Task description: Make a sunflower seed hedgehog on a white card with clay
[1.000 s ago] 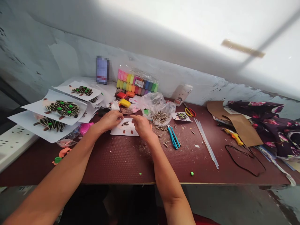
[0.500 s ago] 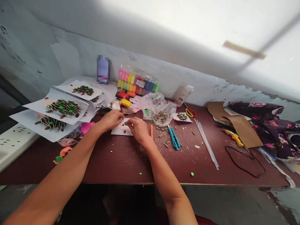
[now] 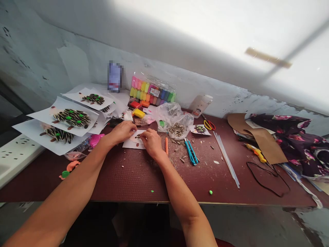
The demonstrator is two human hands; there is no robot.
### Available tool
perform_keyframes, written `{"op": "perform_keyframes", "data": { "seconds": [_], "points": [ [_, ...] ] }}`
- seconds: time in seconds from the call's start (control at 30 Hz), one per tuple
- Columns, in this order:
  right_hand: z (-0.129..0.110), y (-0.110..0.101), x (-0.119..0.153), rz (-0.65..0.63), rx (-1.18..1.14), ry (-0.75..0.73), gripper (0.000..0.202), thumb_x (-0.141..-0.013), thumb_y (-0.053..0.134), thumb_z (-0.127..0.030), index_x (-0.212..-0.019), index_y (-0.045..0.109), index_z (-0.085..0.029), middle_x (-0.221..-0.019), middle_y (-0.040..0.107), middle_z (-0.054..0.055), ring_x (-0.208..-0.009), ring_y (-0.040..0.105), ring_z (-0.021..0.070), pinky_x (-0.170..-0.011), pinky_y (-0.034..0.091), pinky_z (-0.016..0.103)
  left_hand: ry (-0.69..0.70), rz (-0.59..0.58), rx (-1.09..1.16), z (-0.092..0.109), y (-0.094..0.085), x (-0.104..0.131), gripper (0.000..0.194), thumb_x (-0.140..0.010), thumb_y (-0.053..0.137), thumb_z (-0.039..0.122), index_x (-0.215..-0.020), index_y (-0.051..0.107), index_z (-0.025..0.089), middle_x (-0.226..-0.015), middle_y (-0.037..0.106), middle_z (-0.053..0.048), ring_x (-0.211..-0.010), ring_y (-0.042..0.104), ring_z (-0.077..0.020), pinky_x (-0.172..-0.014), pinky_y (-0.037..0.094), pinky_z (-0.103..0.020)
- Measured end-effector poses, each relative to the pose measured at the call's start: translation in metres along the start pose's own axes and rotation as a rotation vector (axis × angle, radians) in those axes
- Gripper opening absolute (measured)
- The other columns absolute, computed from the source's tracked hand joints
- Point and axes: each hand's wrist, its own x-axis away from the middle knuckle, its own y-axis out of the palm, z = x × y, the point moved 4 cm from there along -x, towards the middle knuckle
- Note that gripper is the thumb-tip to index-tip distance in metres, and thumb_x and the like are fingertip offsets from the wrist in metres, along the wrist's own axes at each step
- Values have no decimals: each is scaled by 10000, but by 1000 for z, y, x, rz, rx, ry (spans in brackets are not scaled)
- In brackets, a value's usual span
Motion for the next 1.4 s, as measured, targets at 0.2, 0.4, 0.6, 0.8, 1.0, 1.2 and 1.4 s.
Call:
{"op": "perform_keyframes", "data": {
  "seconds": [0.2,0.4,0.6,0.8,1.0,1.2,1.4],
  "points": [
    [-2,0,1,-21,49,-9,133,-915,601,-162,-890,731,-177,-912,655,51,-892,584,171,-815,430,270,6,4,27,-2,1,-1,287,-859,528,118,-1007,760,200,-1088,722,-97,-1053,644,-234,-919,496,-298],
    [-2,1,1,-42,139,-41,150,-936,569,-174,-887,711,-168,-909,651,55,-892,560,181,-798,410,268,22,5,30,-3,2,-1,289,-855,516,112,-989,757,198,-1084,724,-89,-1072,635,-225,-934,491,-290],
    [-6,1,0,-51,221,-85,198,-951,530,-156,-832,686,-175,-854,622,49,-844,516,178,-743,370,261,34,11,14,-3,2,-1,303,-842,514,98,-993,759,190,-1064,723,-98,-1053,640,-237,-921,496,-302],
    [-9,1,-1,-83,274,-78,218,-960,517,-154,-810,674,-173,-833,605,46,-801,487,172,-697,336,264,33,14,39,-3,2,-1,279,-843,531,112,-977,763,190,-1052,719,-105,-1047,640,-245,-916,497,-313],
    [-8,0,0,-81,197,-47,201,-949,541,-164,-831,704,-180,-865,618,47,-846,528,169,-720,355,254,27,22,35,-3,2,-1,290,-841,525,104,-981,763,194,-1071,722,-104,-1056,641,-242,-927,495,-315],
    [-2,-20,-2,18,167,5,211,-957,523,-210,-923,730,-199,-949,657,56,-860,580,162,-734,387,248,13,19,42,-4,3,-1,288,-853,517,115,-980,762,198,-1080,722,-101,-1052,643,-239,-914,500,-308],
    [27,-51,-3,24,327,243,214,-904,541,-198,-898,755,-206,-936,700,78,-846,616,184,-727,407,257,-23,23,39,-5,3,-1,323,-845,514,107,-1047,747,200,-1105,693,-103,-1052,640,-230,-930,494,-307]
  ]
}}
